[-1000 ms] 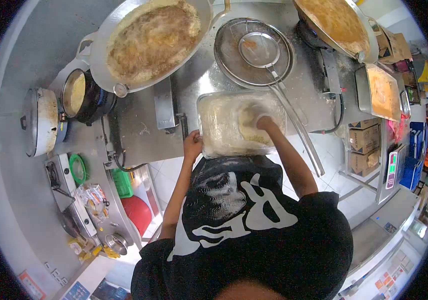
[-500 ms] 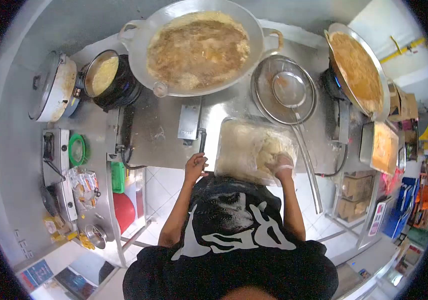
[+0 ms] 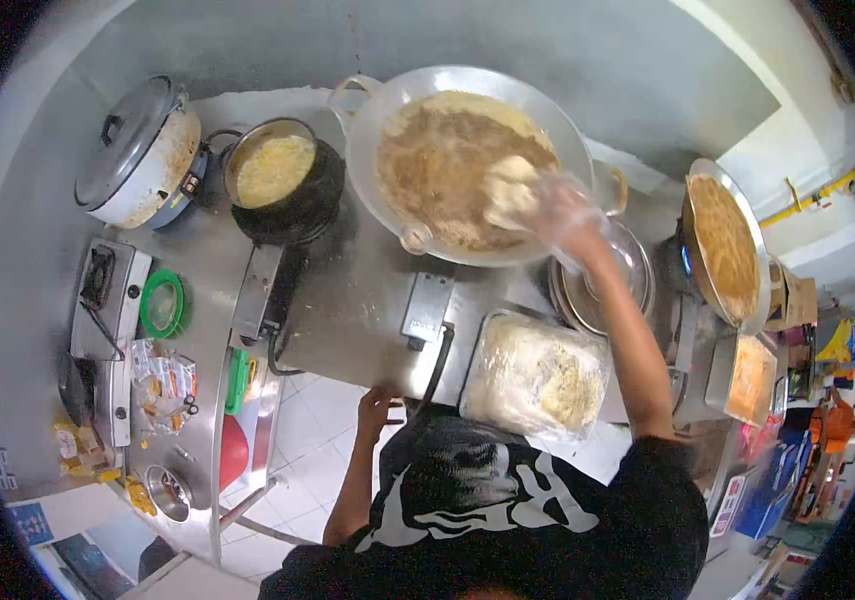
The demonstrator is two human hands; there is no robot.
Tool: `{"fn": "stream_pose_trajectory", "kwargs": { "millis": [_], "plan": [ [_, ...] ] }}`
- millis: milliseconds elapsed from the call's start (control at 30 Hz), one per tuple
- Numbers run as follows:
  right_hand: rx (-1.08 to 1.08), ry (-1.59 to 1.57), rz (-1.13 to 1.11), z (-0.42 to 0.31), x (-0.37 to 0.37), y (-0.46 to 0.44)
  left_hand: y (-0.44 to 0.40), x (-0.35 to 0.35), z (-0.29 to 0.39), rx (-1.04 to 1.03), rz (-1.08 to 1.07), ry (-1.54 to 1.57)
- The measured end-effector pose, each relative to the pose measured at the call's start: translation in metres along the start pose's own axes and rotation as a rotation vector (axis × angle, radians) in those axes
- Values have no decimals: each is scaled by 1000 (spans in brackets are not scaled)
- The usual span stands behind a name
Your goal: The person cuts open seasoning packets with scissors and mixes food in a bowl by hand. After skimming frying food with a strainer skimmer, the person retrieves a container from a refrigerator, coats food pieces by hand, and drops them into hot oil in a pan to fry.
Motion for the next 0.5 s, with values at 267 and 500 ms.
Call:
{"fn": "stream_pose_trajectory", "kwargs": {
  "millis": [267,500],
  "plan": [
    [175,99,-177,-132,-69,-185,54,125,-102,142,237,296],
    [126,-146,-238,-82,-97,-258,200,190,-218,461,640,143]
  ]
}}
Point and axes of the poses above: each hand's wrist, its own y-axis away from the middle knuckle, its own x-axis out of the back of the hand, z = x × y, the point moved 4 cm from there along -y, towards the middle knuckle, and after that the axes turned 7 degrees about -x, right-handed, at the moved point
